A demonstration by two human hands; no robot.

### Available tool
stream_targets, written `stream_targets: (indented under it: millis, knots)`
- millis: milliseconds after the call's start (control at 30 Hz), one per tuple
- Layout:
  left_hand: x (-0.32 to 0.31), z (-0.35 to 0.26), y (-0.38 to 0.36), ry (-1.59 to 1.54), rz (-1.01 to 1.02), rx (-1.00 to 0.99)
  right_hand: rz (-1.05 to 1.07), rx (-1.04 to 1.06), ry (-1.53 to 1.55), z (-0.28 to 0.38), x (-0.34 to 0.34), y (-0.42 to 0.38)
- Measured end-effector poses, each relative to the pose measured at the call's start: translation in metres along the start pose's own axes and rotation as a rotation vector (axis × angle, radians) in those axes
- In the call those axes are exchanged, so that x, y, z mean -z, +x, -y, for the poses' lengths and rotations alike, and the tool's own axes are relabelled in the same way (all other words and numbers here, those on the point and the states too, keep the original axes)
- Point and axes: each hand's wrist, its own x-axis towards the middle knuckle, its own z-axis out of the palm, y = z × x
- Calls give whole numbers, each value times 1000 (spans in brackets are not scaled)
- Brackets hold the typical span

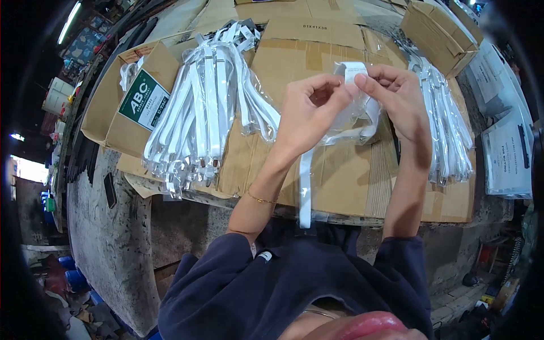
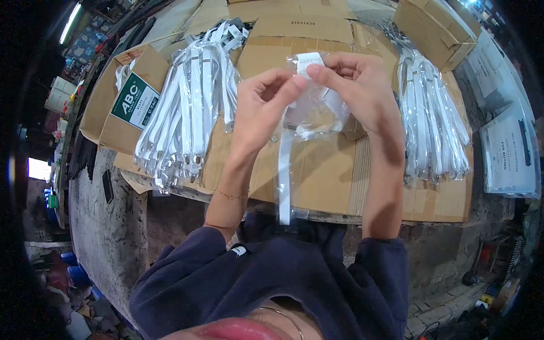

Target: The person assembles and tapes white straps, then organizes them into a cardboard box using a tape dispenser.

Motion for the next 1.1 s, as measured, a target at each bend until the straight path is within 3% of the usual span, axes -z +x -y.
stream_targets:
  millis: [200, 400, 567, 1100]
  knots:
    - [1, -11, -2, -8, 63, 13, -48, -25, 154, 13, 0, -17]
    - [5, -11, -1, -81, 123, 66, -48, 5, -31, 34, -2, -30]
    - [9, -13, -4, -154, 191, 83, -40, -26, 16, 30, 0, -30]
    - [-4, -17, -8, -10, 91, 40, -154, 63, 107, 18, -10, -31]
